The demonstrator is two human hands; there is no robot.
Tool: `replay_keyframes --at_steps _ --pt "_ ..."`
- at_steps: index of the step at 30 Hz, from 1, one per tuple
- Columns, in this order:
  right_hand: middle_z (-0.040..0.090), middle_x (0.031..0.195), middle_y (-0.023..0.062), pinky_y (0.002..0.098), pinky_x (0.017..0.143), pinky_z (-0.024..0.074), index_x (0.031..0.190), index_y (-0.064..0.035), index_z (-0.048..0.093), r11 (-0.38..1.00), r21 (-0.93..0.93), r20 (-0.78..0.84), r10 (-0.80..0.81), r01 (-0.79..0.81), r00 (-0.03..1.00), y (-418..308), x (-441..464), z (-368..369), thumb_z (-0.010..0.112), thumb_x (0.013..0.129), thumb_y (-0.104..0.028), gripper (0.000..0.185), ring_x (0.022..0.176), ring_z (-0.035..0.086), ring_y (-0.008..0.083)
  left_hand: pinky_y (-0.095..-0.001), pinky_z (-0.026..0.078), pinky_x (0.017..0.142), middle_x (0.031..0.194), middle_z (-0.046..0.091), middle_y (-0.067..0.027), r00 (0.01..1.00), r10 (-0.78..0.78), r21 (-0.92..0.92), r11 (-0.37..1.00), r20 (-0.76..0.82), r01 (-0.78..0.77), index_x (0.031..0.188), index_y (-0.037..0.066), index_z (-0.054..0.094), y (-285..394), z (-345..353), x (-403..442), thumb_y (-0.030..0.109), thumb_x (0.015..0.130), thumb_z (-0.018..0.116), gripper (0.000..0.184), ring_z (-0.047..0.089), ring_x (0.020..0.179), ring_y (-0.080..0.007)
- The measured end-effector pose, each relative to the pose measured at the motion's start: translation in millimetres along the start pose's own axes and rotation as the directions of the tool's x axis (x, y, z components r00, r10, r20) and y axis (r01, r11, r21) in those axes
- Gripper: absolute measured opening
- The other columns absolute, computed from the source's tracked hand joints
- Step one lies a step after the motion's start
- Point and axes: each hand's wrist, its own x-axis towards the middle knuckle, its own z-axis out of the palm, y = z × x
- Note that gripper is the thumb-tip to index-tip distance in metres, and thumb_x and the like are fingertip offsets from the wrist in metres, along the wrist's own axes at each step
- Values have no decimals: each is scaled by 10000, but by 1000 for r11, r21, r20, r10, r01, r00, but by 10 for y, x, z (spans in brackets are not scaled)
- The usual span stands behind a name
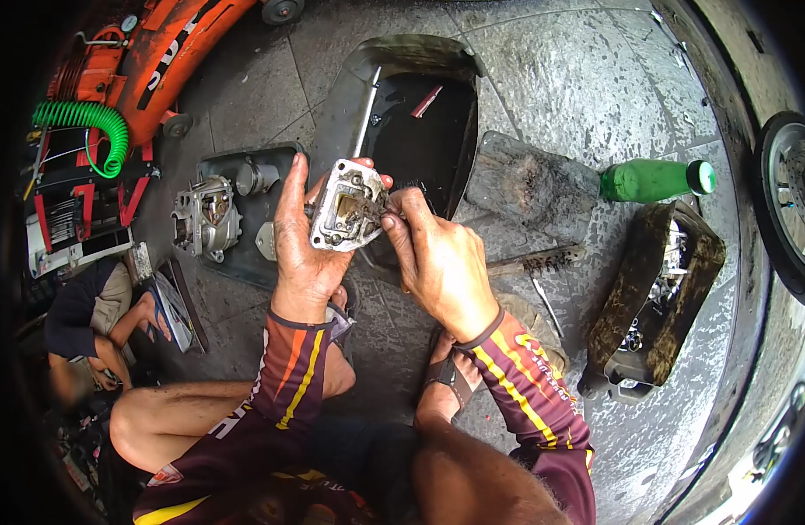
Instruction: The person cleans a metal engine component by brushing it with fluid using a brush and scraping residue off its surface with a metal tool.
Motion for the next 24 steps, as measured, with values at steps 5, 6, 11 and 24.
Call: replay_keyframes --at_steps 5,6,11,24 --pt "660 681 152 474 549 493 958 -69 563 988 -151 9 42 -40 999 -4 12 27 658 910 -463 408 630 673 363 -372 587 859 1078 681 -236 991 96 190 979 -93 -77 1205 -41 599 -40 140 -38 549 1034 335 669 696 985 -270" --pt "645 640 143 464 543 490 916 -69 577 988 -146 54 67 -59 996 11 32 16 653 912 -472 410 609 666 359 -354 591 840 1062 692 -215 990 111 227 970 -81 -90 1180 -33 614 -36 143 -48 536 1040 334 649 699 966 -240" --pt "573 513 126 431 511 470 793 -65 611 983 5 152 179 -182 972 6 47 -23 649 914 -483 437 524 636 339 -337 580 854 1036 703 -181 987 139 333 937 -84 -103 1152 -24 632 -56 194 -75 522 1047 329 633 697 961 -216" --pt "577 517 124 363 473 435 853 -21 709 949 237 131 179 -206 975 11 -64 -88 673 931 -350 340 444 614 215 -350 569 890 1025 696 -193 994 108 272 956 23 -110 1152 -37 623 -34 215 -66 533 1049 291 668 690 994 -242"
